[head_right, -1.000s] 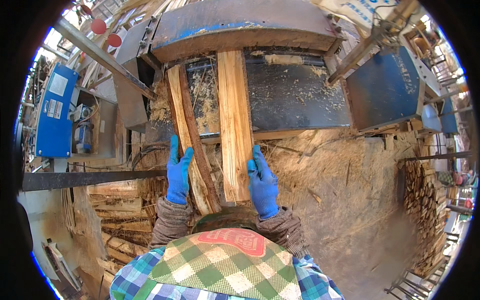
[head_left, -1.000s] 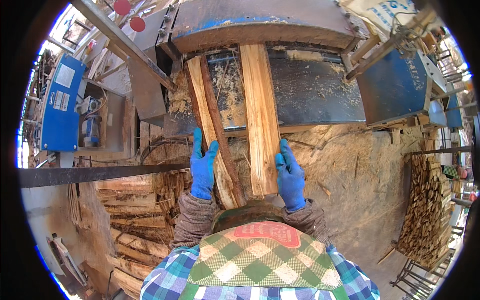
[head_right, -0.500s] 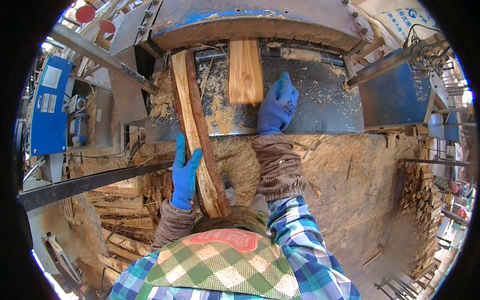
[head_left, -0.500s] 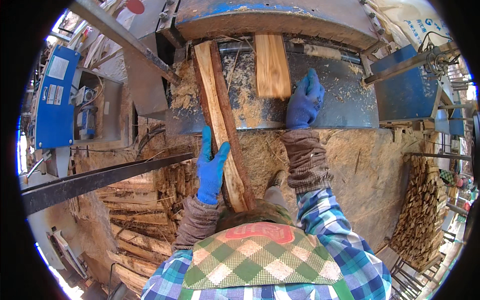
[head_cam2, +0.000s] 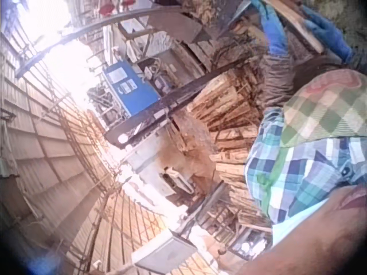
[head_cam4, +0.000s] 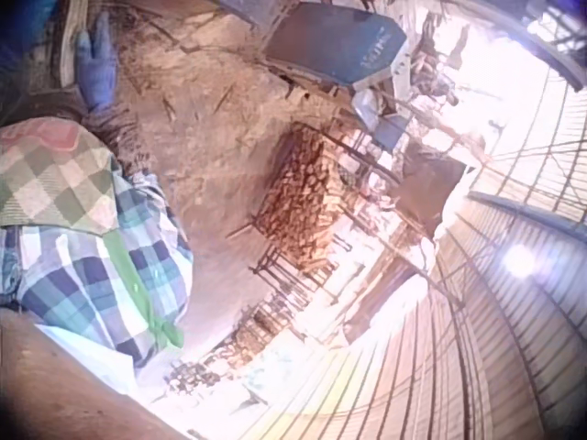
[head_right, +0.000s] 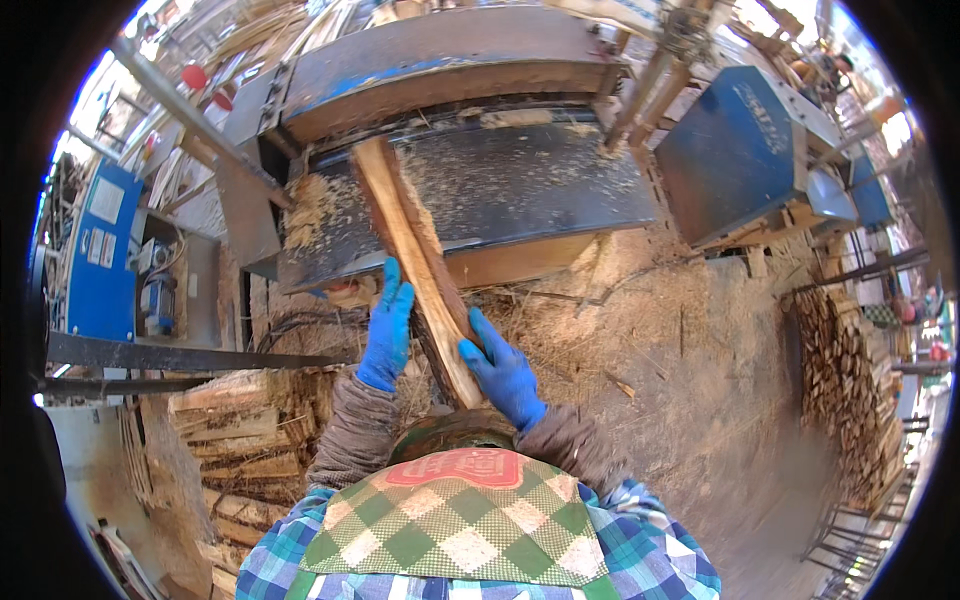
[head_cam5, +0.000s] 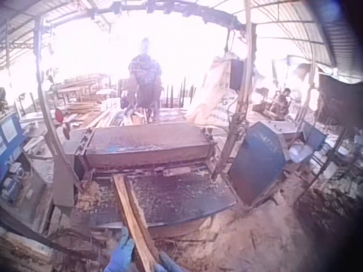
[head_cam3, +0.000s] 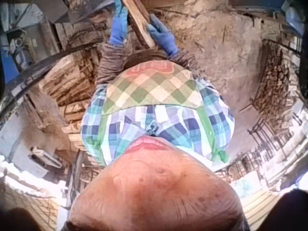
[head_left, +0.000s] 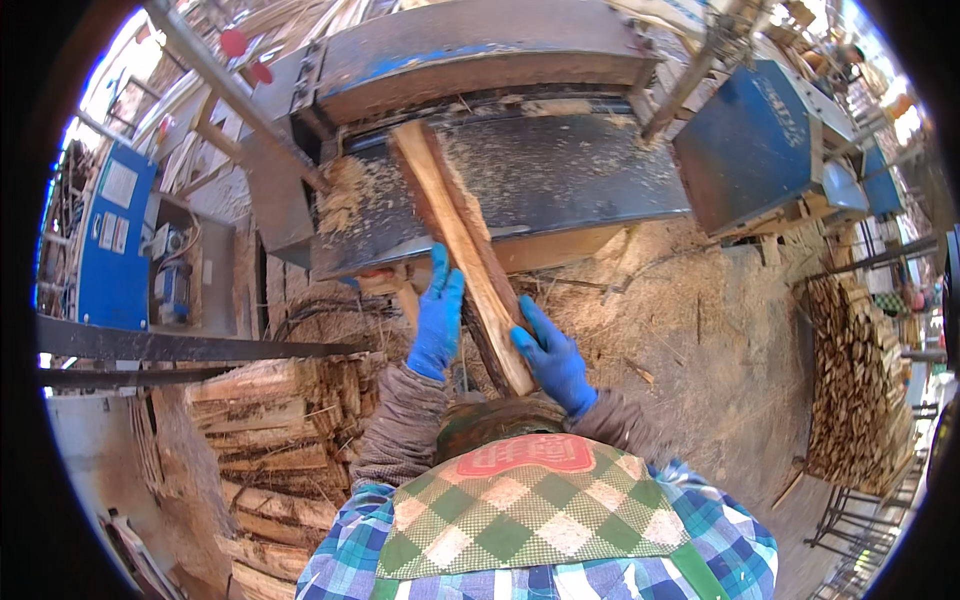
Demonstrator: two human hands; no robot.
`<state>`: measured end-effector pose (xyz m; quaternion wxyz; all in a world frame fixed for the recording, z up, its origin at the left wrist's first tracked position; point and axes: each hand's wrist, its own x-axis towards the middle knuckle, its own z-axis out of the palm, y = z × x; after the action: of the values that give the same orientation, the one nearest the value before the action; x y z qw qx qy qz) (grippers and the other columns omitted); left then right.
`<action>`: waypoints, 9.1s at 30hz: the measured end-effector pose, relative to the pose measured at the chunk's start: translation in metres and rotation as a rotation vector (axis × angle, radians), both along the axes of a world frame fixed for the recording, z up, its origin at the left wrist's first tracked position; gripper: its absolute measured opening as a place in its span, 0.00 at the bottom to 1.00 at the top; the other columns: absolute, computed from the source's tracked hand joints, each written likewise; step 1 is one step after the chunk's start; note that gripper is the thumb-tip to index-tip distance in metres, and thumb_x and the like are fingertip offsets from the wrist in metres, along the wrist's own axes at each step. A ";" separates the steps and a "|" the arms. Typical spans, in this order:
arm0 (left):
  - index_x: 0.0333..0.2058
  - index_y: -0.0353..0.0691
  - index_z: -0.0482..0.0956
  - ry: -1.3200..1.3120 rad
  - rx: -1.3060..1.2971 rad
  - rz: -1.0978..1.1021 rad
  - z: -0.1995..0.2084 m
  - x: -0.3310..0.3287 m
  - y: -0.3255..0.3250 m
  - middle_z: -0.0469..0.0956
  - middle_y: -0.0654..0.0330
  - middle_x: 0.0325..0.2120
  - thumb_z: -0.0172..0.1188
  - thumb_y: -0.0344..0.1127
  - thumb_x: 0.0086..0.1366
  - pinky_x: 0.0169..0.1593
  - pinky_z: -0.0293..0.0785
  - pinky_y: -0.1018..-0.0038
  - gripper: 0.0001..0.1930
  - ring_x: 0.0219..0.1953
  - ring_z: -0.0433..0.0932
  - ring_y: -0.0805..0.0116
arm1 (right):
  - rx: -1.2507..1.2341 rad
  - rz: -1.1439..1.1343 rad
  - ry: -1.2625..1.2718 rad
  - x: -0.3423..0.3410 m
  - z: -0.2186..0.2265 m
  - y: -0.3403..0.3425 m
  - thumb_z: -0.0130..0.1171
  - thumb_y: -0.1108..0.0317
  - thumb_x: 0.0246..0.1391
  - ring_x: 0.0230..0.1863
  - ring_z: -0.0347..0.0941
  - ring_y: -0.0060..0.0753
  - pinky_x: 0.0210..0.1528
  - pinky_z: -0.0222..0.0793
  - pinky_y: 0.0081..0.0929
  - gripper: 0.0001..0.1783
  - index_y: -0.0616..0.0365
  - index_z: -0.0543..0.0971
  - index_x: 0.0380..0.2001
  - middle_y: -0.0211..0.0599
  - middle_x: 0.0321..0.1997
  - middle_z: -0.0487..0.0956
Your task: The person repeatedly picks up wooden planks, places them on a machine, and stacks the processed pieces. The person handles the planks one at a time, feeding them into the machine and then stacking the output.
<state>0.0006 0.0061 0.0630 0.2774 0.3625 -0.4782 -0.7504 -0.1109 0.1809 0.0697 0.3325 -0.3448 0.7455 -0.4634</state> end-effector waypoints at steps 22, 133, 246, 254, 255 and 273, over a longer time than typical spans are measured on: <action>0.71 0.39 0.56 -0.788 -1.245 -0.387 0.021 -0.116 0.097 0.53 0.43 0.71 0.57 0.66 0.63 0.72 0.43 0.40 0.48 0.73 0.45 0.37 | -0.145 -0.411 0.369 -0.151 0.007 -0.012 0.61 0.60 0.64 0.54 0.75 0.41 0.55 0.72 0.35 0.24 0.65 0.76 0.58 0.48 0.54 0.80; 0.73 0.47 0.51 0.726 0.728 -0.263 -0.032 0.036 0.004 0.58 0.45 0.69 0.45 0.82 0.58 0.67 0.64 0.42 0.55 0.67 0.62 0.37 | -0.460 -0.121 -0.663 -0.097 0.089 -0.192 0.61 0.56 0.63 0.53 0.76 0.36 0.63 0.71 0.41 0.35 0.62 0.64 0.67 0.44 0.65 0.69; 0.73 0.46 0.53 -0.167 -0.191 0.379 -0.004 0.027 -0.013 0.51 0.60 0.73 0.58 0.32 0.72 0.74 0.52 0.67 0.35 0.74 0.51 0.62 | -0.182 -0.581 0.427 -0.138 0.010 -0.193 0.52 0.49 0.67 0.49 0.74 0.51 0.50 0.72 0.44 0.32 0.62 0.70 0.64 0.55 0.49 0.75; 0.73 0.52 0.53 -0.131 -0.065 0.251 0.000 0.028 -0.020 0.53 0.58 0.73 0.56 0.33 0.73 0.70 0.60 0.69 0.34 0.70 0.59 0.64 | -0.190 -0.079 0.128 -0.096 0.002 -0.127 0.54 0.53 0.67 0.59 0.71 0.45 0.60 0.69 0.44 0.32 0.58 0.66 0.68 0.50 0.64 0.72; 0.73 0.51 0.53 -0.127 -0.020 0.227 0.001 0.023 -0.017 0.52 0.58 0.73 0.55 0.33 0.73 0.71 0.60 0.68 0.33 0.69 0.59 0.64 | -0.353 -0.027 -0.169 -0.059 0.006 -0.104 0.56 0.55 0.66 0.68 0.65 0.48 0.67 0.63 0.40 0.35 0.59 0.61 0.71 0.53 0.70 0.66; 0.72 0.34 0.47 -0.357 -0.647 -0.458 0.033 -0.002 0.090 0.61 0.41 0.67 0.68 0.50 0.62 0.68 0.62 0.61 0.51 0.67 0.64 0.51 | -0.227 -0.265 0.119 -0.050 0.003 -0.016 0.58 0.65 0.66 0.58 0.77 0.33 0.59 0.73 0.32 0.24 0.60 0.73 0.63 0.48 0.60 0.79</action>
<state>-0.0017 0.0956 0.0962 0.1160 0.2657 -0.7972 -0.5295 -0.1613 0.1644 0.0726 0.1828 -0.3058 0.7457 -0.5630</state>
